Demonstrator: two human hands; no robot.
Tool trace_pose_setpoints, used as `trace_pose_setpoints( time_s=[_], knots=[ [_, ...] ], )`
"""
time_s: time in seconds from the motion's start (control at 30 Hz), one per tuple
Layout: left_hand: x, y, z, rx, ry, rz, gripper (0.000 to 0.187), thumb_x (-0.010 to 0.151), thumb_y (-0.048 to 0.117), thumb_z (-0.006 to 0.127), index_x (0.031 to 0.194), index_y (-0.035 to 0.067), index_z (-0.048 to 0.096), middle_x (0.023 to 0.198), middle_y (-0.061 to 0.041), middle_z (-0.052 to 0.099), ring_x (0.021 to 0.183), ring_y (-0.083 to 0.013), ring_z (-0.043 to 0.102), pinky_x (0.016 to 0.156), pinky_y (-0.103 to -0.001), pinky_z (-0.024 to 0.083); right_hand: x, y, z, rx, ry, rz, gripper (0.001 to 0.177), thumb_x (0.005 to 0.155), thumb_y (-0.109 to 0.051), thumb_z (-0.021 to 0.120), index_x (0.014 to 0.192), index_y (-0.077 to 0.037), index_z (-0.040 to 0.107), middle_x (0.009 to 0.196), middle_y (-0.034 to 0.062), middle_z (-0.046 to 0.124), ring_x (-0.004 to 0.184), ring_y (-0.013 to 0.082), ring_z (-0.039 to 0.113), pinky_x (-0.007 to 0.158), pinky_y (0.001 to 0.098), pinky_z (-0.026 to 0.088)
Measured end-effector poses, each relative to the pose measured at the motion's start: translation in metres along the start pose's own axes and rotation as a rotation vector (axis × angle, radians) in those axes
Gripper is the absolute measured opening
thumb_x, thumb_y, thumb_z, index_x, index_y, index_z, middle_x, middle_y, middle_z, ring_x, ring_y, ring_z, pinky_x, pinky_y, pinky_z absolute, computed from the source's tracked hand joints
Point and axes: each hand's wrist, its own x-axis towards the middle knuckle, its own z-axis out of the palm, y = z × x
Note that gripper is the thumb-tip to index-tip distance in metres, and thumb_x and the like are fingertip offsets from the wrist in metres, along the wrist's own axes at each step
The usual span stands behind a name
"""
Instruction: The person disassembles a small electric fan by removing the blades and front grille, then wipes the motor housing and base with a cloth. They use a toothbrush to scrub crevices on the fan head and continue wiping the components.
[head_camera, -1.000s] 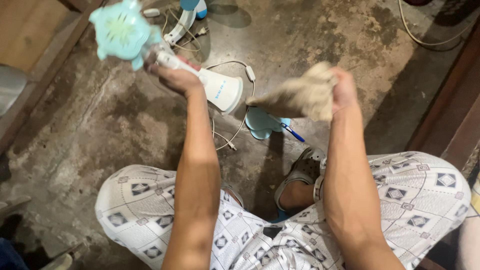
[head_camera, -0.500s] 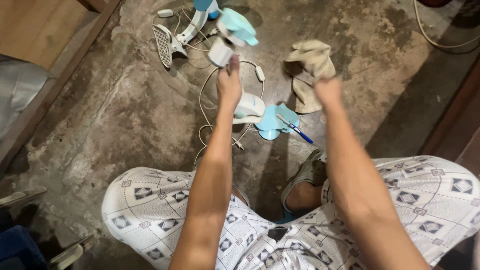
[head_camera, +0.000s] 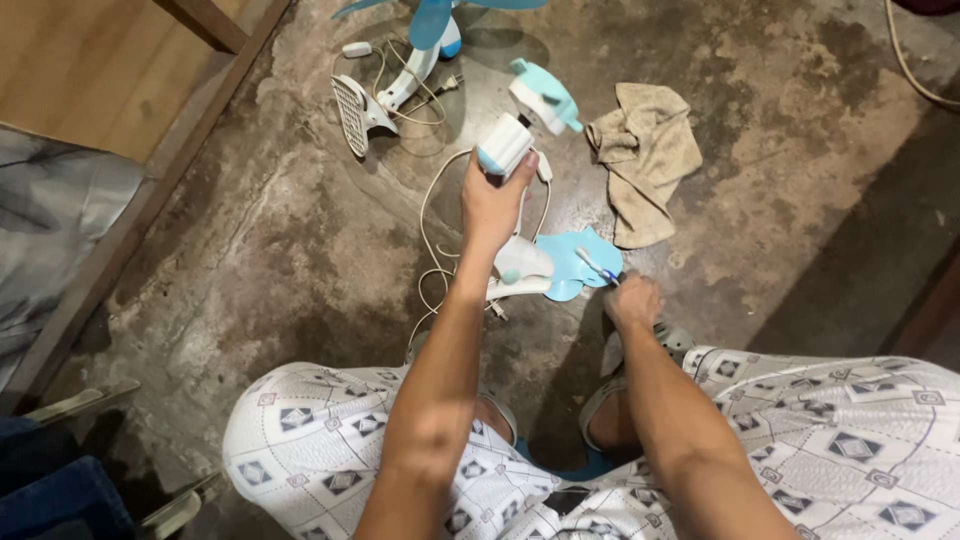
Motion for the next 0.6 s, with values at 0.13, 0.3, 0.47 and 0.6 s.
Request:
trace_pose_setpoints(
  time_s=[0.13, 0.3, 0.47, 0.6],
  knots=[
    [0.016, 0.011, 0.008, 0.136, 0.002, 0.002, 0.048, 0.085, 0.034, 0.079, 0.116, 0.002, 0.061, 0.097, -0.012, 0.074, 0.082, -0.0216, 0.07, 0.069, -0.036, 0.056, 0.001, -0.033, -0.026, 0.457, 0.26, -0.204, 0.02, 0.093, -0.013, 0.059, 0.107, 0.0, 0.066, 0.096, 0.0229, 0.07, 0.092, 0.0419, 0.067, 0.084, 0.0486, 0.052],
    [0.02, 0.021, 0.008, 0.273, -0.007, 0.18, 0.048, 0.087, 0.036, 0.077, 0.116, 0.002, 0.06, 0.101, -0.016, 0.076, 0.094, -0.0315, 0.076, 0.084, -0.042, 0.056, 0.005, -0.112, -0.108, 0.816, 0.518, -0.209, 0.023, 0.099, -0.021, 0.067, 0.102, 0.002, 0.063, 0.085, 0.0168, 0.063, 0.078, 0.0281, 0.061, 0.074, 0.0389, 0.048],
    [-0.008, 0.031, 0.003, 0.449, -0.044, 0.144, 0.044, 0.087, 0.032, 0.078, 0.12, 0.007, 0.066, 0.108, -0.019, 0.076, 0.103, -0.0348, 0.074, 0.09, -0.044, 0.054, -0.007, -0.174, -0.218, 1.053, 0.459, -0.592, 0.048, 0.1, -0.038, 0.074, 0.129, -0.003, 0.061, 0.099, 0.0028, 0.064, 0.089, 0.0121, 0.061, 0.079, 0.0303, 0.052],
    [-0.055, 0.046, 0.001, 0.501, -0.12, 0.119, 0.042, 0.085, 0.031, 0.074, 0.123, 0.012, 0.068, 0.11, -0.018, 0.075, 0.106, -0.0377, 0.07, 0.09, -0.047, 0.052, -0.035, -0.194, -0.271, 0.697, 0.376, -0.754, 0.059, 0.094, -0.042, 0.084, 0.13, 0.001, 0.064, 0.106, 0.0112, 0.073, 0.098, 0.014, 0.068, 0.086, 0.0306, 0.051]
  ],
)
